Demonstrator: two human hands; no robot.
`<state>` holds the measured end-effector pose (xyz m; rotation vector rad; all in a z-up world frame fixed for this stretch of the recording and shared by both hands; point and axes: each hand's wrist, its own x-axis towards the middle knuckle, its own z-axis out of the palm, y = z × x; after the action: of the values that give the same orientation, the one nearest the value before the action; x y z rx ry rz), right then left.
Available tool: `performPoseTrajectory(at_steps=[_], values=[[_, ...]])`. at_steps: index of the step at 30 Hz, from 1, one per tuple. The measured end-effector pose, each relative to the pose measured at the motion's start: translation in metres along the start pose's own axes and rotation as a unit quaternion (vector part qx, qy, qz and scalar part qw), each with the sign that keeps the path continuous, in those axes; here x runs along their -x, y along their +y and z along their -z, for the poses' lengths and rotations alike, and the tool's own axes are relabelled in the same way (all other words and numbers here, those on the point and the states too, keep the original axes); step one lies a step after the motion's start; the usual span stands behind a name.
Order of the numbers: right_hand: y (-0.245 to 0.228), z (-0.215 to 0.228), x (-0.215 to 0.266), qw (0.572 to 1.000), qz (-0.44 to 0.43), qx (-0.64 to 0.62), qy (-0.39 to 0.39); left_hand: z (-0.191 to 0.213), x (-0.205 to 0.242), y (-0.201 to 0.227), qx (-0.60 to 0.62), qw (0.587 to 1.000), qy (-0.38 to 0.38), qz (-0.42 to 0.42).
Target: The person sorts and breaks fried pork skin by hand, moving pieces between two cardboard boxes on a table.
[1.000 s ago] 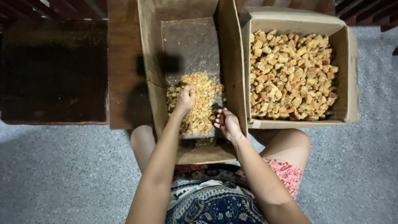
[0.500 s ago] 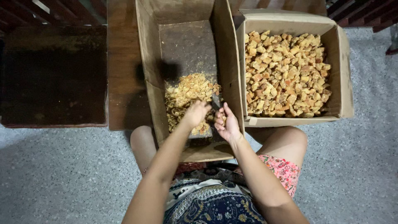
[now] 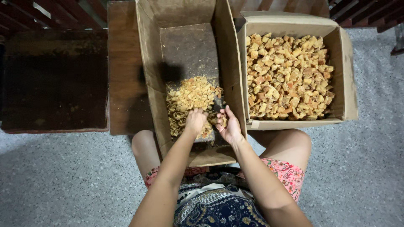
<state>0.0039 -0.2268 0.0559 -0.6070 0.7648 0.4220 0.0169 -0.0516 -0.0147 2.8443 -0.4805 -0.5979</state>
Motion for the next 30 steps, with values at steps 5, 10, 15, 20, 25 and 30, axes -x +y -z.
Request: performPoseTrajectory(at_steps=[5, 10, 15, 20, 25, 30], values=[[-0.001, -0.001, 0.000, 1.000, 0.010, 0.010, -0.027, -0.003, -0.003, 0.000, -0.043, 0.996, 0.070, -0.035], [0.000, 0.001, 0.002, 1.000, 0.003, 0.018, -0.017, 0.004, -0.004, -0.019, 0.014, 0.999, 0.045, 0.020], [0.001, -0.002, 0.005, 0.999, 0.011, 0.032, 0.007, -0.002, -0.006, -0.005, 0.007, 0.993, 0.113, -0.018], [0.000, -0.003, 0.008, 0.999, 0.009, 0.040, 0.004, 0.030, -0.005, 0.004, -0.078, 0.996, -0.021, 0.024], [-0.002, -0.010, 0.010, 0.998, 0.018, 0.057, -0.010, 0.073, -0.005, -0.020, 0.559, 0.807, -0.019, 0.187], [0.005, 0.008, -0.007, 0.996, 0.019, 0.086, 0.011, 0.079, 0.003, -0.018, 0.526, 0.824, 0.035, 0.207]])
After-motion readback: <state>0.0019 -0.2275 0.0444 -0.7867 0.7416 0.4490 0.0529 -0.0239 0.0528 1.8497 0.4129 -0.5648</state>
